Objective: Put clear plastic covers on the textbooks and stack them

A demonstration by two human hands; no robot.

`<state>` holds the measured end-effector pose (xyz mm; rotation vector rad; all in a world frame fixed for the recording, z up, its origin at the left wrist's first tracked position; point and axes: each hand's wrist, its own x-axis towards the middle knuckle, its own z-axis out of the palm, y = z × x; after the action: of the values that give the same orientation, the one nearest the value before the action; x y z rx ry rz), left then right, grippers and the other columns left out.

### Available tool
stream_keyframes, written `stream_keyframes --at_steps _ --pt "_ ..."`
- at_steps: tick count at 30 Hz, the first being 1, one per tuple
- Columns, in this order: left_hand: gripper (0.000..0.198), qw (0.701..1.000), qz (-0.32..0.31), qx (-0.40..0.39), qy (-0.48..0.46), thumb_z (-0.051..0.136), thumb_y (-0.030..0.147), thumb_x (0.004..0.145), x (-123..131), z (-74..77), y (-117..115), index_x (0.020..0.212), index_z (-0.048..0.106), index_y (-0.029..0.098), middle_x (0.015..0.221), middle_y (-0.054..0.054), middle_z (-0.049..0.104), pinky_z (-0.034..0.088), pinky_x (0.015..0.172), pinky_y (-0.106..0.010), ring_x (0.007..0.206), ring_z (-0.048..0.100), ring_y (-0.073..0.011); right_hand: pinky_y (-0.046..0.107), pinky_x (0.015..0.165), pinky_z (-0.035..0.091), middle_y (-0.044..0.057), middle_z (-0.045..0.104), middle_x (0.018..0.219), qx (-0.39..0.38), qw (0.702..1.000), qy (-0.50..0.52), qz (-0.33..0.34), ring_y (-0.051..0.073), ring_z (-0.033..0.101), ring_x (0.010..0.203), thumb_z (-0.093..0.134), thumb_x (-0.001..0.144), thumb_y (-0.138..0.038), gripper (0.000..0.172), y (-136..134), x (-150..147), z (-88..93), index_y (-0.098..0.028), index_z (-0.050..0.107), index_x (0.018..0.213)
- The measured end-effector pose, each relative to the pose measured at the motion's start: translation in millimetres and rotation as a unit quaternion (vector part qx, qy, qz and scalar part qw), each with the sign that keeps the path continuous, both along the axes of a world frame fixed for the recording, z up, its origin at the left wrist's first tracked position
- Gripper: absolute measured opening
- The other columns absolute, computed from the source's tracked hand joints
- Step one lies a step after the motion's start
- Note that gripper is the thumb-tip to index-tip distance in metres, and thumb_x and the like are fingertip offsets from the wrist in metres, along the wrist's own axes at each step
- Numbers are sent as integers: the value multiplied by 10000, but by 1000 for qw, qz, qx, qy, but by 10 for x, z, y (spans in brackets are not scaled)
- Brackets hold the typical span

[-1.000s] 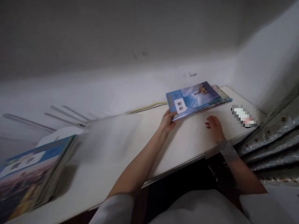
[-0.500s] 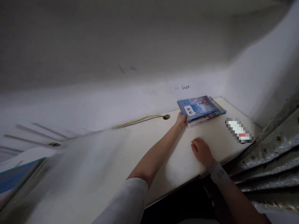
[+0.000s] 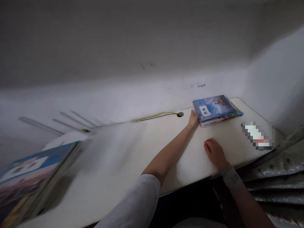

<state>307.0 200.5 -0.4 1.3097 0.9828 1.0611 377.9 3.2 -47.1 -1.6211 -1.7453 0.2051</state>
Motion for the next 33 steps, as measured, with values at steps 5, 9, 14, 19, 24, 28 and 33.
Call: stream_keyframes --at_steps 5,9,14,19,24,28,33 --pt "453 984 27 132 120 630 91 724 -840 148 -59 1166 538 135 1413 -178 441 199 1138 -409 1370 310 -267 397 836 482 85 636 936 6 1000 5 2 225 596 890 422 905 -312 216 -16 72 -65 -201 604 932" --pt "425 924 74 176 332 710 145 699 -2025 205 -360 1107 591 160 1452 -181 394 156 1121 -548 1418 161 -355 401 841 484 87 640 951 10 1000 3 9 228 607 896 429 899 -360 240 -17 117 -92 -206 611 928" --pt "389 936 259 39 234 637 313 832 -3104 201 -945 1177 556 153 1298 -148 517 471 915 -455 1173 514 -283 404 833 486 85 640 961 11 1000 -19 8 230 611 896 422 895 -394 265 -40 129 -103 -213 614 924" --pt "354 937 280 10 210 565 355 885 -3373 279 -1329 1191 546 178 1198 -85 566 513 847 -408 1025 584 -209 411 830 486 86 638 956 13 999 -43 1 236 607 893 416 892 -390 268 -33 217 -109 -216 616 936" --pt "336 942 259 -4 212 574 362 878 -3286 366 -1412 1161 566 181 1178 -74 577 512 843 -396 1025 587 -216 479 885 476 131 641 1000 48 997 -66 -11 279 603 963 419 891 -403 321 -100 -44 -86 -187 608 1033" --pt "180 953 193 38 230 604 366 843 -2831 487 -1540 820 667 199 710 -49 631 474 738 -298 844 645 -236 528 976 437 186 550 1263 41 995 -1 86 315 530 1167 539 839 -435 603 -361 -1007 -45 -164 390 1356" --pt "293 975 122 142 119 549 395 874 -2238 805 -2042 1102 616 224 526 28 545 436 605 -243 544 565 -145 531 1029 405 184 247 1512 50 984 142 96 324 335 1354 599 810 -417 930 -548 -1917 99 -202 6 1493"
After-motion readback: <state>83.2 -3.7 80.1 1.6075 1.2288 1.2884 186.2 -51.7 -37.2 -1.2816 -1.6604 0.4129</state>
